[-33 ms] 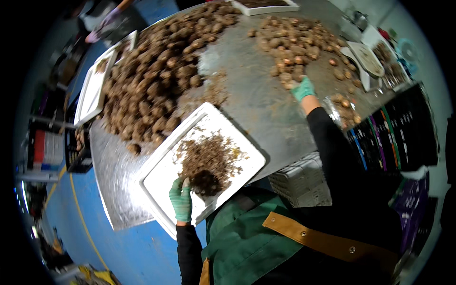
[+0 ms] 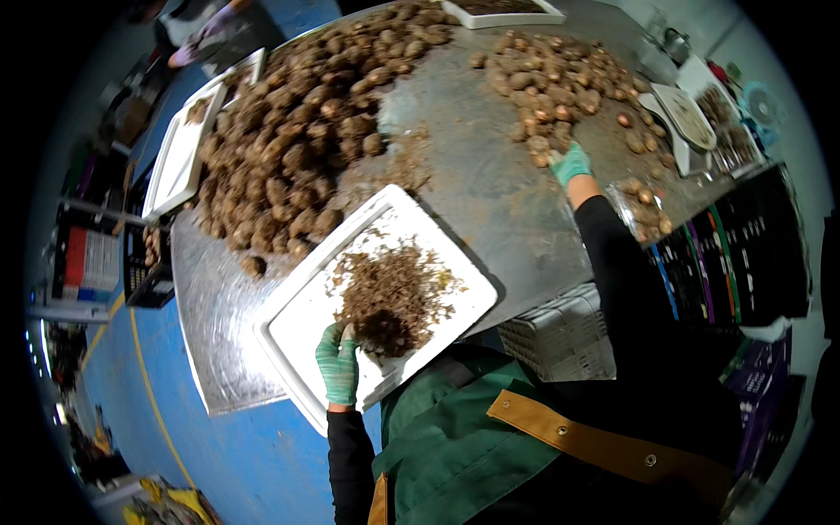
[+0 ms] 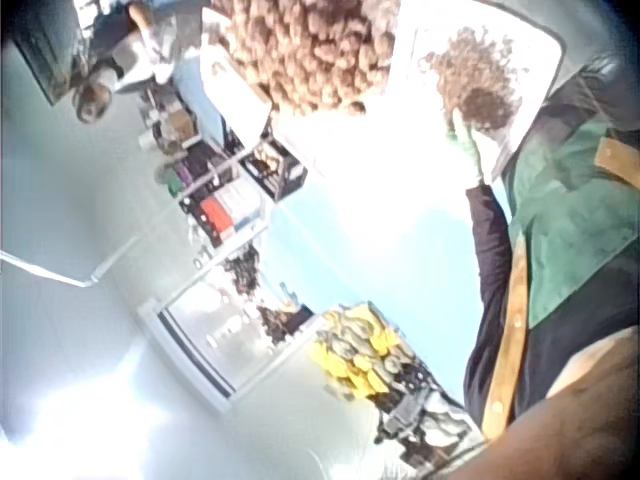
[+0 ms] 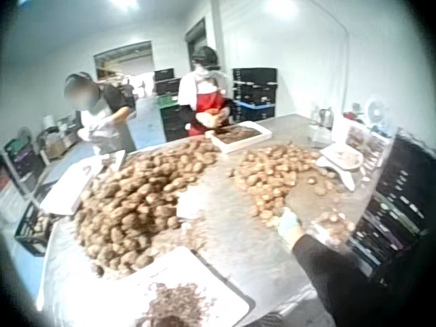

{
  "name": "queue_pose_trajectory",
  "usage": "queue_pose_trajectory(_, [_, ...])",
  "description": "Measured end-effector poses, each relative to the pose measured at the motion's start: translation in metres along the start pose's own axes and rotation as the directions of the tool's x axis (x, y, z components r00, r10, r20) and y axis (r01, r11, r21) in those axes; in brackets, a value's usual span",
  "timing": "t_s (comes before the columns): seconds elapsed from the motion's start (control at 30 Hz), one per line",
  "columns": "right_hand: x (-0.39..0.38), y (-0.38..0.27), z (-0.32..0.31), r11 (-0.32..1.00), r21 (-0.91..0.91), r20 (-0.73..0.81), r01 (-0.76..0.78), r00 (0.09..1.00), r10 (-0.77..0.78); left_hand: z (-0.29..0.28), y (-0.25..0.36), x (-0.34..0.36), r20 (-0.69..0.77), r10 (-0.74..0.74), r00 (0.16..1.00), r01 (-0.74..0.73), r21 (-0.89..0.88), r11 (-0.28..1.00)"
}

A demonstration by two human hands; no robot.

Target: The person peels root vegetables by hand, removing the outer skin and placing the peeled pieces into a white tray. The person repeatedly picks up new vegetables from a large pile on the table and continues peeling them one at a time.

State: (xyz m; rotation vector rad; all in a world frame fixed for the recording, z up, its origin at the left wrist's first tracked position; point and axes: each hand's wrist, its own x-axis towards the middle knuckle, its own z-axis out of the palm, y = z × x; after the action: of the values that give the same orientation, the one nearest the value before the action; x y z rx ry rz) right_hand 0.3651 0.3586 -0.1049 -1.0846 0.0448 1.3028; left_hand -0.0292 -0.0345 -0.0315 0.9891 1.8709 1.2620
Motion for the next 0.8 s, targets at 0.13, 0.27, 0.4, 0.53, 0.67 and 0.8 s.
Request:
queue_pose_trajectory(0.13, [0.008, -0.015, 0.005, 0.987, -0.147, -0.105, 0.064, 0.991, -0.079, -0.017, -0.003, -0.005, -0.036, -0.038, 0.999, 0.035, -0.084, 0.996])
queue_pose_trajectory(0.27, [-0.031, 0.020, 0.034, 0.927, -0.322, -0.060, 0.194, 0.973, -0.225, -0.038, 0.004, -0.016, -0.111, -0.078, 0.991, 0.071, -0.068, 0.995])
queue_pose_trajectory(0.4, [-0.146, 0.130, 0.116, 0.674, -0.399, 0.515, 0.621, 0.760, -0.396, -0.049, -0.004, -0.017, -0.136, -0.107, 0.985, 0.101, -0.046, 0.994])
queue_pose_trajectory(0.53, [-0.199, 0.241, 0.203, 0.234, -0.280, 0.949, 0.931, 0.305, -0.077, -0.051, -0.010, -0.017, -0.163, -0.122, 0.979, 0.110, -0.079, 0.991])
queue_pose_trajectory(0.67, [-0.243, 0.286, 0.261, -0.337, 0.061, 0.995, 0.940, -0.032, 0.090, -0.047, -0.002, -0.020, -0.155, -0.123, 0.980, 0.110, -0.085, 0.990])
queue_pose_trajectory(0.8, [-0.258, 0.298, 0.292, -0.573, 0.154, 0.893, 0.805, 0.135, 0.429, -0.049, -0.011, -0.026, -0.177, -0.143, 0.974, 0.126, -0.103, 0.987])
